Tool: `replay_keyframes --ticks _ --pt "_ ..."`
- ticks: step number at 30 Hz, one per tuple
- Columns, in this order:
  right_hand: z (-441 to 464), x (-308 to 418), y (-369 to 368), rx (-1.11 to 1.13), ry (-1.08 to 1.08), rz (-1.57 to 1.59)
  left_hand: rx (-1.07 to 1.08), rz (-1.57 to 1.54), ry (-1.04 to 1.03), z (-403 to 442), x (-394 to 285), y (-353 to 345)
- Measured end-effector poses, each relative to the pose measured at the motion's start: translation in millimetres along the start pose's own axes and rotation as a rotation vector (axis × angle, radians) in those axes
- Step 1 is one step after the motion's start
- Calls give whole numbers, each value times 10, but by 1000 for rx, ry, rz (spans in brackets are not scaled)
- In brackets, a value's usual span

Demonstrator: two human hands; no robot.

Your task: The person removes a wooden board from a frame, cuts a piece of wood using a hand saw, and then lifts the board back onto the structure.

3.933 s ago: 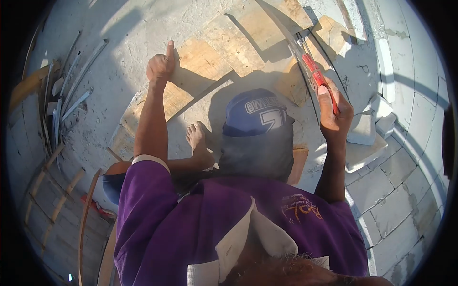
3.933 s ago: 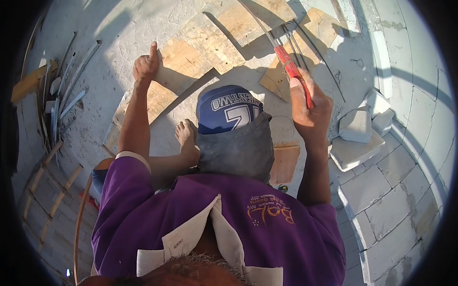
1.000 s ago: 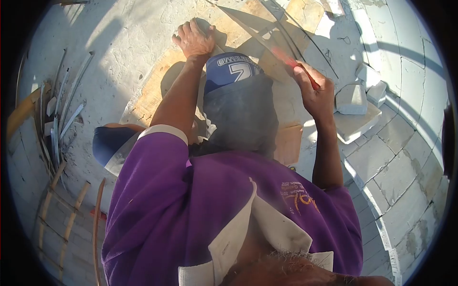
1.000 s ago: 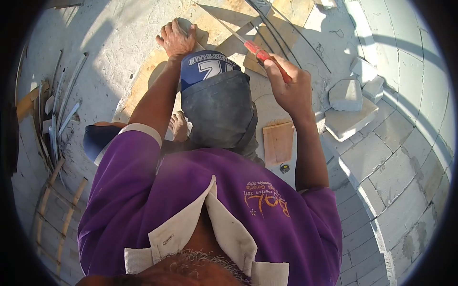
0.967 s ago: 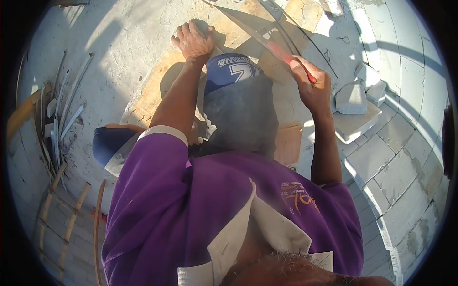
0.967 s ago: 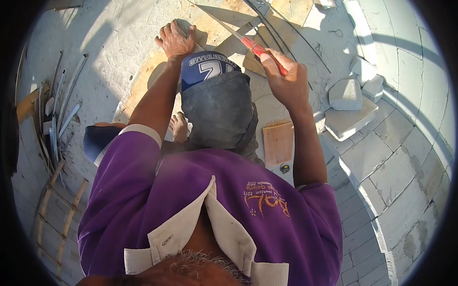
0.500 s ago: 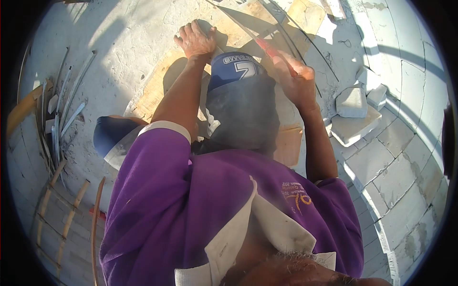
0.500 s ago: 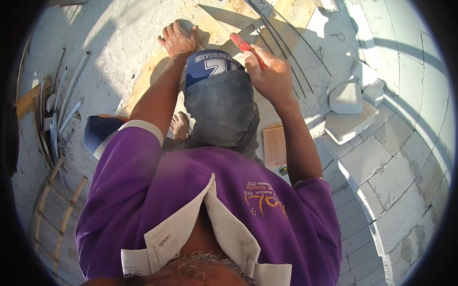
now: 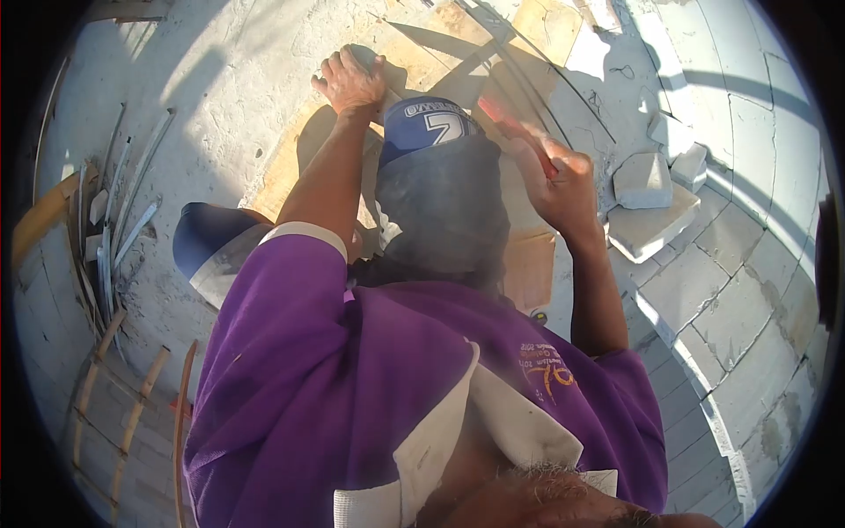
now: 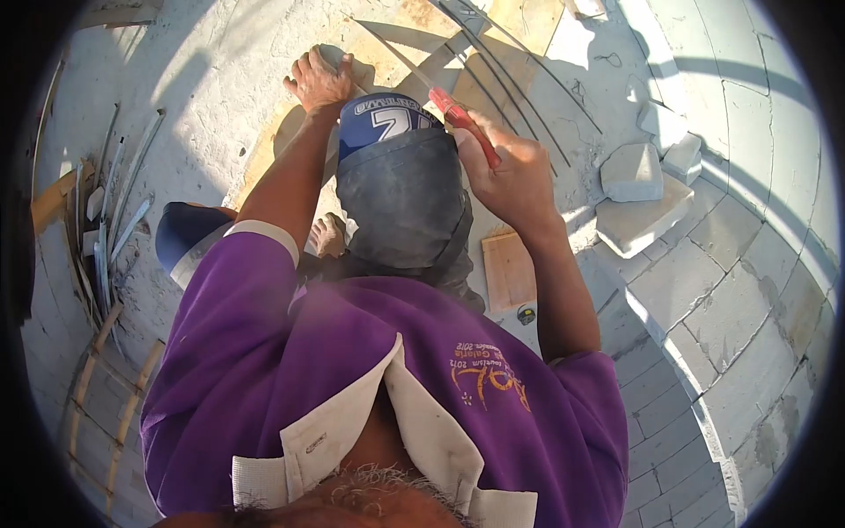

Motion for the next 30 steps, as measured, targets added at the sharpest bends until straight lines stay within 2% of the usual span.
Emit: replay_keyframes --ticks 1,4,5,9,10,12,14,16,18,19,22,23,26,27,28,30 --pt "-21 24 28 26 -107 126 0 -3 -2 -24 51 -40" --pt "123 -149 161 6 -205 156 -23 11 -6 1 139 -77" --pt "222 -176 262 61 -199 190 10 10 8 -14 143 -80" --pt "685 -32 609 226 -248 56 49 10 26 -6 98 -89" --pt "839 -35 676 220 -244 62 64 20 37 29 124 -123" --pt "1015 -101 705 363 -190 1 38 1 42 69 30 21" --pt "978 -123 650 352 -139 34 16 -13 52 31 -35 -17" --pt "943 65 578 342 -72 61 -40 6 -37 23 -113 -156" --pt "761 321 565 202 -320 4 164 199 53 26 -272 -108" --pt "661 186 518 165 -251 20 152 288 87 3 -331 -93" --pt "316 -19 355 82 -241 144 255 294 101 42 -320 -25" --pt "246 -50 315 55 -239 149 225 292 90 30 -329 -21" --pt "3 -28 148 31 -314 136 285 274 132 63 -382 32" --pt "0 -24 117 9 -268 90 401 241 210 198 -413 22" --pt "5 -24 92 -5 -225 41 400 244 193 382 -456 3" --pt "1 -30 50 -24 -268 38 633 217 262 746 -386 -113"
Point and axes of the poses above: each hand's wrist, its own z-axis towards the middle knuckle, its own y-axis out of the back of the hand, x = y × z, the point moved 2 cm from there along z, towards the middle knuckle, and after that the axes turned 10 degrees about x, right-handed, at the moved point
